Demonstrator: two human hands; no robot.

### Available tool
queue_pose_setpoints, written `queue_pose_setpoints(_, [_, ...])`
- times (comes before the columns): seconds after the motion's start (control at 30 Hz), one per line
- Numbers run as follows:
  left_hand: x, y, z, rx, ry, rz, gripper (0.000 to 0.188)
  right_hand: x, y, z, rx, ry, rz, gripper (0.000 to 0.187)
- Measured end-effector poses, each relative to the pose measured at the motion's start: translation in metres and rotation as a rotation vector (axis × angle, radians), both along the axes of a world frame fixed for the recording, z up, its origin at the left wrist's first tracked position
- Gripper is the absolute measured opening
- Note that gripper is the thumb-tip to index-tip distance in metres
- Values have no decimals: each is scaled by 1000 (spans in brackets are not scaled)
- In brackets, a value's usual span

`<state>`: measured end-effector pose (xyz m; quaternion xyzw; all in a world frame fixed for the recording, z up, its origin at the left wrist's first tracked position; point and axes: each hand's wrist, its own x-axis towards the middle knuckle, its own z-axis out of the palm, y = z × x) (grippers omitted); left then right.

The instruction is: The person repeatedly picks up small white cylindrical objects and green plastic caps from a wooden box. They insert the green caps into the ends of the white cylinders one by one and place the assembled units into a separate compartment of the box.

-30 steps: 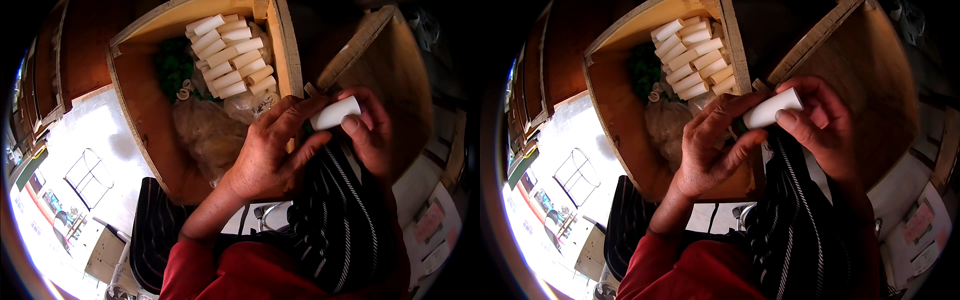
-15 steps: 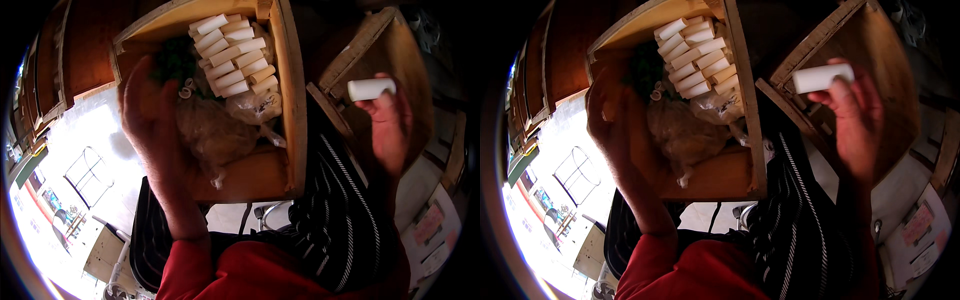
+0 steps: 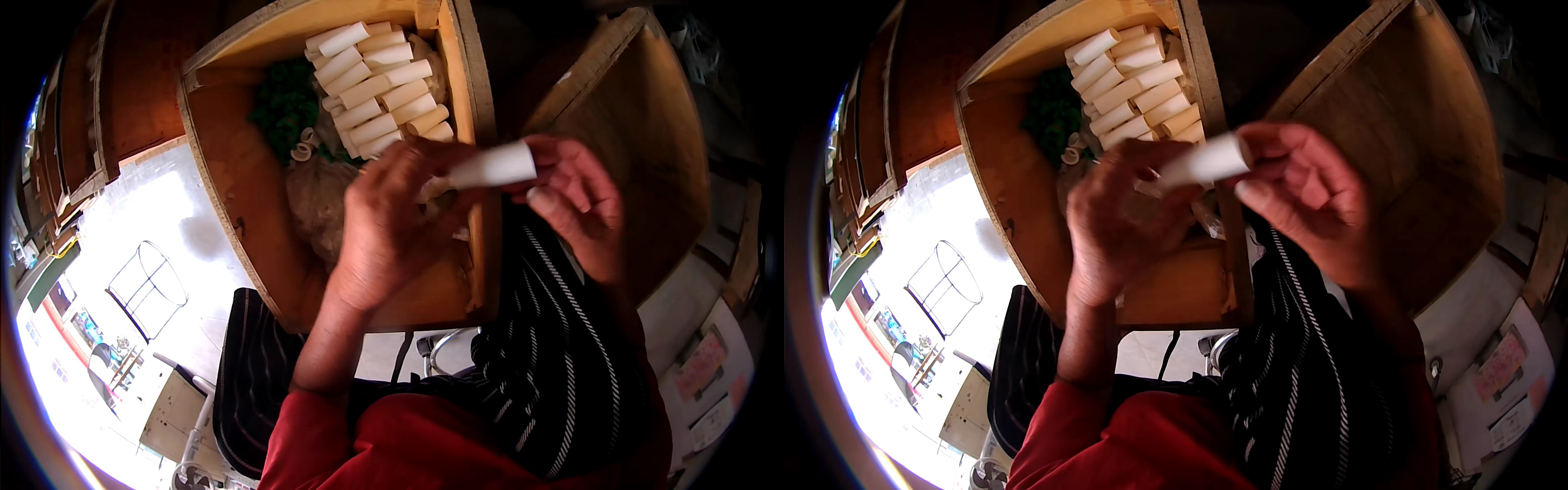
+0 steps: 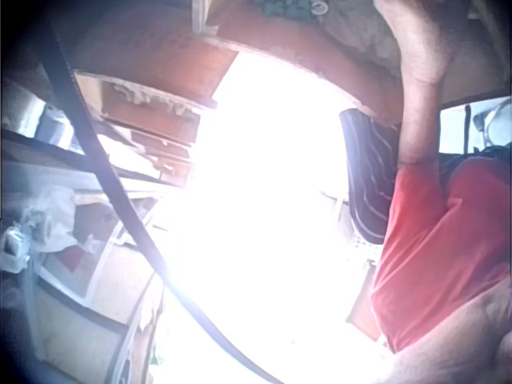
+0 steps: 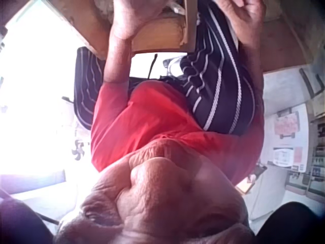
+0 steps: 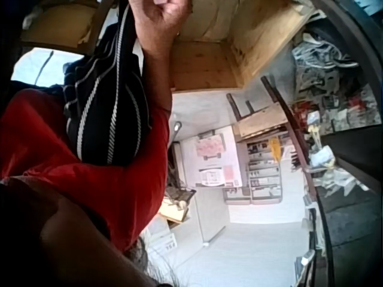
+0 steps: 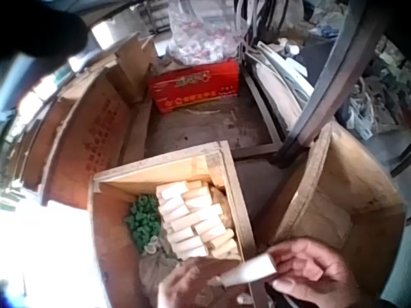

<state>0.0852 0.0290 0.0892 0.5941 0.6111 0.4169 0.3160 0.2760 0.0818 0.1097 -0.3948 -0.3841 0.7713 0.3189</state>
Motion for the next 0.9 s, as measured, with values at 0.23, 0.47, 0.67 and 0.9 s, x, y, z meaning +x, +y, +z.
queue_pose_setpoints(0.23, [-69,31,-27,43,353,293,24,77,36,-55,177,-577,-124,23])
queue_pose_setpoints(0.47, [-91,41,-59,-36,515,256,25,133,18,-149,315,-1201,535,20])
queue_pose_setpoints(0.67, [-92,38,-66,-32,505,256,24,141,3,-175,585,-1274,666,16])
queue_pose_setpoints(0.9, [-74,21,-38,-43,335,315,20,153,12,-199,498,-1292,786,20])
